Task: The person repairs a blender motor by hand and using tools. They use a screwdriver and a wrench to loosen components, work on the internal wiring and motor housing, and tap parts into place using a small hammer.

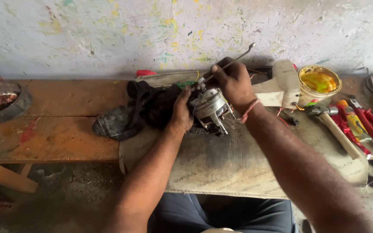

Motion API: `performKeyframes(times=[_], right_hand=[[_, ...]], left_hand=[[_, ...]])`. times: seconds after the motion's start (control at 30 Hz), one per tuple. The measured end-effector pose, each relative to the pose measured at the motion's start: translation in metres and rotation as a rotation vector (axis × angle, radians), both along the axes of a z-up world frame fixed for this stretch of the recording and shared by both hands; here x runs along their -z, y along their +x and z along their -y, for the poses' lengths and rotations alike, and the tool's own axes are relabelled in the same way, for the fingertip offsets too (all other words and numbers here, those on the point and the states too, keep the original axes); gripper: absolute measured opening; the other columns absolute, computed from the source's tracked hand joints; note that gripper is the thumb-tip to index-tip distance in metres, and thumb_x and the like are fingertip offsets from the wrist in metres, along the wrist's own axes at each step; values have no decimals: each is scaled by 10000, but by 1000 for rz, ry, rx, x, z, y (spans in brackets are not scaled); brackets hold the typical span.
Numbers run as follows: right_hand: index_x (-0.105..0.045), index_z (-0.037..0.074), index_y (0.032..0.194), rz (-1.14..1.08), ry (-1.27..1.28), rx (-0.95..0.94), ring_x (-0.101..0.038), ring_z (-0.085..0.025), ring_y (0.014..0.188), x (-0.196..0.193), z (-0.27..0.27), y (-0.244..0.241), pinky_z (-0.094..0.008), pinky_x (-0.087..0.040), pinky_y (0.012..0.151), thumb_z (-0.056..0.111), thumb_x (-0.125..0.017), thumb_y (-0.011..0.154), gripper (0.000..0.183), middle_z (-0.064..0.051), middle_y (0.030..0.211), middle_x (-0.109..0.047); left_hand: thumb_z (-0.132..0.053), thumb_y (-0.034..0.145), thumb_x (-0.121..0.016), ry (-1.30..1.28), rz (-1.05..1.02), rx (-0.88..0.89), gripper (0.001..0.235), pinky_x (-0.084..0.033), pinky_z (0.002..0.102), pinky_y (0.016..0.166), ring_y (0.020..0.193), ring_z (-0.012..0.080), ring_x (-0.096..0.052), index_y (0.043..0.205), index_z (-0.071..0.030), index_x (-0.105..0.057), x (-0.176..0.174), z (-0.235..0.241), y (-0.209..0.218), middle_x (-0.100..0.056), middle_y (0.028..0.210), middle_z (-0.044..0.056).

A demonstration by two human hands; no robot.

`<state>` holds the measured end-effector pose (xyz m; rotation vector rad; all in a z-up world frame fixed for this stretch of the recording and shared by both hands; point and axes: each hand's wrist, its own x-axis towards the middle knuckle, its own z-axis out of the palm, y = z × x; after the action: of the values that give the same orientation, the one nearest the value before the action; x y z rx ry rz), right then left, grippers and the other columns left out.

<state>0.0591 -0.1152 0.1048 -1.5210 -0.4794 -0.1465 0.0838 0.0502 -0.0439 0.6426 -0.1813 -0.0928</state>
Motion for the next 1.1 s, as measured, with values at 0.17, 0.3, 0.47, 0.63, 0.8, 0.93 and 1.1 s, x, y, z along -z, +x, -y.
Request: performKeyframes(times=[0.17,0.3,0.47,0.63,0.8,0.93,1.1], right_hand=[[-609,-74,1014,-143,16,-94,-772,-280,854,4,7,0,-384,-656,790,165,-605,1028,239,-197,958,-745],[-603,-71,1027,-161,-14,-111,-770,-286,859,1,10,6,-390,-658,797,172,-595,1035,243,-205,978,-740],[-616,-62,1032,-212,-51,-143,-773,-278,878,-3,15,15,-386,-655,808,188,-579,1030,253,-198,997,-747],[-689,-54,967,-374,-7,-110,-688,-232,680,0,20,32,-334,-539,588,189,-623,1035,261,-186,843,-719],[-667,8,862,-571,-21,1,-589,-185,528,-2,23,30,-313,-422,456,190,-660,981,218,-109,708,-674],[-689,-5,920,-214,9,-5,-578,-134,572,1,17,10,-283,-448,513,100,-713,963,115,-88,737,-684],[-651,-5,960,-60,38,-36,-659,-140,657,3,12,-8,-282,-534,577,132,-689,999,147,-96,838,-729]], left_hand=[[-433,973,-669,35,111,60,615,-508,438,1046,1219,273,-620,1405,-13,-545,-29,1,-23,-632,1339,137],[-380,927,-716,120,77,7,615,-524,434,1012,1193,263,-625,1392,-15,-547,-35,1,-23,-639,1304,134],[-360,896,-745,155,34,-20,613,-535,421,976,1144,246,-630,1367,-20,-550,-33,2,-21,-651,1244,121],[-348,874,-745,178,24,-31,600,-551,421,958,1118,237,-638,1348,-37,-551,-31,2,-19,-658,1214,109],[-338,901,-746,196,45,-48,578,-544,422,953,1100,245,-636,1337,-6,-561,-29,0,-20,-661,1200,125],[-317,874,-744,142,23,-48,576,-548,430,956,1101,251,-651,1323,-13,-551,-30,3,-19,-666,1204,124],[-304,885,-743,143,23,-76,576,-537,423,962,1112,246,-636,1338,-10,-540,-27,4,-15,-654,1205,125]])
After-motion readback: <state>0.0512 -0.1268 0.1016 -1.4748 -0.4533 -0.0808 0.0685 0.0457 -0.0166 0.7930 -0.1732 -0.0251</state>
